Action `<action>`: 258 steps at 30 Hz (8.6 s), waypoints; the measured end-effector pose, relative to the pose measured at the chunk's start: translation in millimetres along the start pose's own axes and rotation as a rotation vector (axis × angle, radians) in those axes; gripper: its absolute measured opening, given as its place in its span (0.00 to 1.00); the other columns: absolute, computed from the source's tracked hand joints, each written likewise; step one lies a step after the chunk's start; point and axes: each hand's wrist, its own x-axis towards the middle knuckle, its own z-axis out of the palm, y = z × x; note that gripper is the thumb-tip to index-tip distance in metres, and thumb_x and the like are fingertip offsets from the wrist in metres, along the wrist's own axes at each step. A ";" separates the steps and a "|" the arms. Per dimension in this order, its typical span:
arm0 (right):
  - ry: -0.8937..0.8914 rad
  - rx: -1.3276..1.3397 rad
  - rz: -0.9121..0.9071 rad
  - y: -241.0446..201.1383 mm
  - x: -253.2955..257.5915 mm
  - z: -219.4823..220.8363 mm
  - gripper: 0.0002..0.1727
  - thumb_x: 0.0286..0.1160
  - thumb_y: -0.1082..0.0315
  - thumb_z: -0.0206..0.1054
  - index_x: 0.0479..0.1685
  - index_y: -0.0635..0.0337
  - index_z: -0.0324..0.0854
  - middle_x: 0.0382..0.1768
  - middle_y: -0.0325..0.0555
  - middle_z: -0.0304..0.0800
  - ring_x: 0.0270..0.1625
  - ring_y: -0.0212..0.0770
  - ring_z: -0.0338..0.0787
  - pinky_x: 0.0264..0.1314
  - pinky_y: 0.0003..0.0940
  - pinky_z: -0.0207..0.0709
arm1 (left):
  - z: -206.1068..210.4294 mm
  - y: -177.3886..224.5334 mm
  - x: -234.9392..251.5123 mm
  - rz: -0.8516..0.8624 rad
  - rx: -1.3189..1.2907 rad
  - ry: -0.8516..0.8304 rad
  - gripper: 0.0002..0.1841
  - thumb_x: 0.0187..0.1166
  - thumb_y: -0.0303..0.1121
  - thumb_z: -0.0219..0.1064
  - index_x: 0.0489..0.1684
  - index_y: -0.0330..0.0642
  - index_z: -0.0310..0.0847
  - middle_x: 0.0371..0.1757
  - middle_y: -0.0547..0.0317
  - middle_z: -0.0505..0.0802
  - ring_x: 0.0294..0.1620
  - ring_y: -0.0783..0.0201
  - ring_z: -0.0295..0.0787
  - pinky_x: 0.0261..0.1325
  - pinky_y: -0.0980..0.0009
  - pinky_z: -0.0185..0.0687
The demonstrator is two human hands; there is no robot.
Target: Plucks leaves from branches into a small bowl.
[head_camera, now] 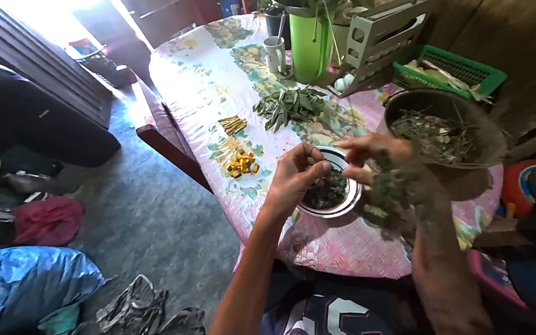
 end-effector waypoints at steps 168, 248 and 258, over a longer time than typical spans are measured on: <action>-0.068 -0.261 -0.074 -15.3 3.9 18.4 0.10 0.81 0.66 0.61 0.48 0.57 0.88 0.39 0.37 0.87 0.37 0.29 0.86 0.43 0.27 0.84 | 30.0 -13.2 -32.7 0.270 0.023 0.265 0.13 0.72 0.21 0.72 0.53 0.40 0.87 0.49 0.55 0.92 0.43 0.64 0.90 0.44 0.69 0.91; -0.360 -0.613 0.698 25.3 -40.2 -159.9 0.14 0.86 0.73 0.57 0.48 0.58 0.90 0.43 0.52 0.93 0.47 0.52 0.91 0.56 0.61 0.79 | 5.0 -23.7 -23.9 0.092 -0.197 0.141 0.07 0.72 0.22 0.71 0.41 0.46 0.85 0.35 0.60 0.90 0.31 0.68 0.88 0.42 0.70 0.91; -0.046 -0.116 -0.121 -18.8 -6.3 6.1 0.21 0.68 0.61 0.77 0.59 0.61 0.87 0.50 0.41 0.90 0.46 0.31 0.88 0.48 0.29 0.87 | 15.9 -12.6 -21.6 -0.032 -0.470 0.047 0.06 0.78 0.25 0.70 0.44 0.47 0.82 0.39 0.57 0.89 0.36 0.67 0.88 0.45 0.69 0.89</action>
